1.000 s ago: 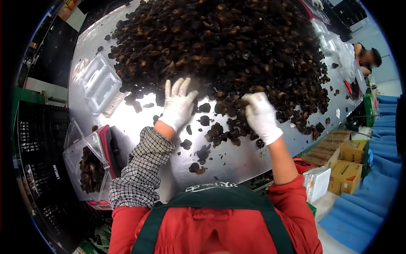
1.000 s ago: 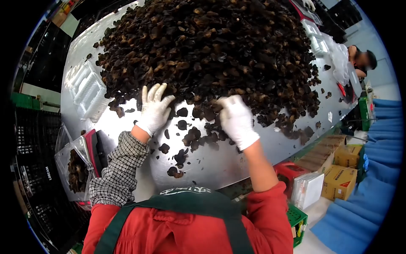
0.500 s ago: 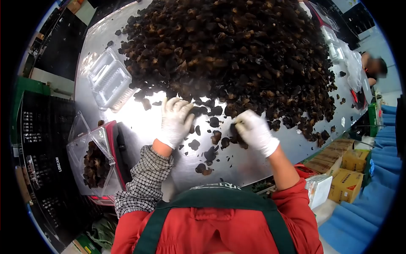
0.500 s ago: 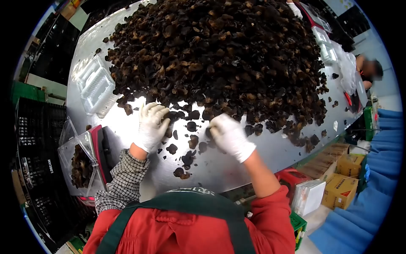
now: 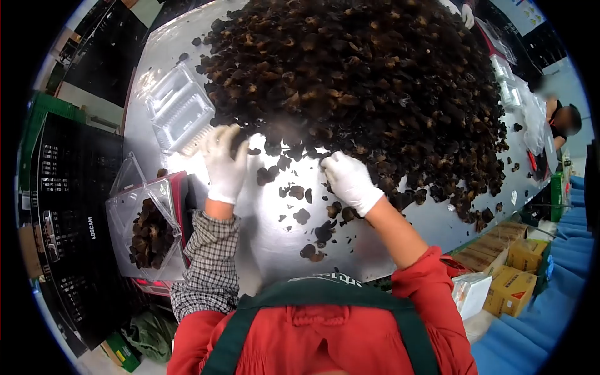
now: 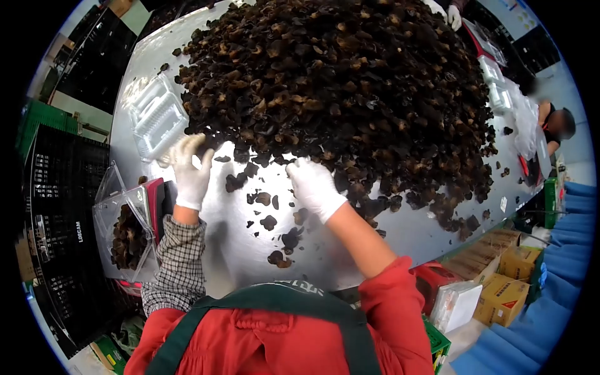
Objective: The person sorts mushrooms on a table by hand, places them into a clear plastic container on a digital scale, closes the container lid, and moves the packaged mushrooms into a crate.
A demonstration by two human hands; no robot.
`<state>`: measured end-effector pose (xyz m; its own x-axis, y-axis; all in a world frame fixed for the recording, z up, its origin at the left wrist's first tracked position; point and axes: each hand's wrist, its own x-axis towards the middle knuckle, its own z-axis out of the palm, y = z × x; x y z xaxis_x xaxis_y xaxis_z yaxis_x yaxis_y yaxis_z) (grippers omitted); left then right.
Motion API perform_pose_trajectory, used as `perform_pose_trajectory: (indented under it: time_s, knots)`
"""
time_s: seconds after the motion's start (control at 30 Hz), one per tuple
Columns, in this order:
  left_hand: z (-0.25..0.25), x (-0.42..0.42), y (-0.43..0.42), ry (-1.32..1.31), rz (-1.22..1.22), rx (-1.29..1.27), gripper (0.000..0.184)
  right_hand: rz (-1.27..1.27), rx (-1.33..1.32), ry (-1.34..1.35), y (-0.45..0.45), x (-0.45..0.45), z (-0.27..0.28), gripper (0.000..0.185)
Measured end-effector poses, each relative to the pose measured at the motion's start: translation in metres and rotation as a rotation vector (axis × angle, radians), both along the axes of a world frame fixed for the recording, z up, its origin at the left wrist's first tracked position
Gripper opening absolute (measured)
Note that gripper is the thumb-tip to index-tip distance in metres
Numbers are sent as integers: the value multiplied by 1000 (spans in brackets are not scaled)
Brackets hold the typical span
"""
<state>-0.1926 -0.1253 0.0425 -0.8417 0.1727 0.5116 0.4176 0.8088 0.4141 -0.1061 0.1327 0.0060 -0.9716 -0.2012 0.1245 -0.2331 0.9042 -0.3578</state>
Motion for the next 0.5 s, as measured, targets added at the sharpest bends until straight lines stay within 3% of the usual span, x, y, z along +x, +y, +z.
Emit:
perform_pose_trajectory:
  time_s: [0.03,0.07,0.13,0.2,0.27,0.33,0.4,0.5]
  knots:
    - [-4,9,2,-208,-115,198,35,-34,-151,87,5,-2,13,10]
    - [-25,20,2,-264,-124,169,36,-68,-300,169,13,-3,29,8]
    - [-31,40,17,-250,-222,9,40,-182,-316,237,42,-8,52,14]
    - [-46,48,31,-193,-216,-3,40,-407,-162,303,62,-8,78,22]
    - [-52,45,36,-207,-226,-53,37,-365,-100,389,71,-5,79,26]
    - [-64,35,35,-280,-230,-41,33,-208,-230,300,53,2,69,27]
    - [-64,22,26,-32,-253,80,27,-121,-290,109,28,11,53,23]
    - [-46,1,10,0,-11,239,26,9,-295,101,-6,10,27,19]
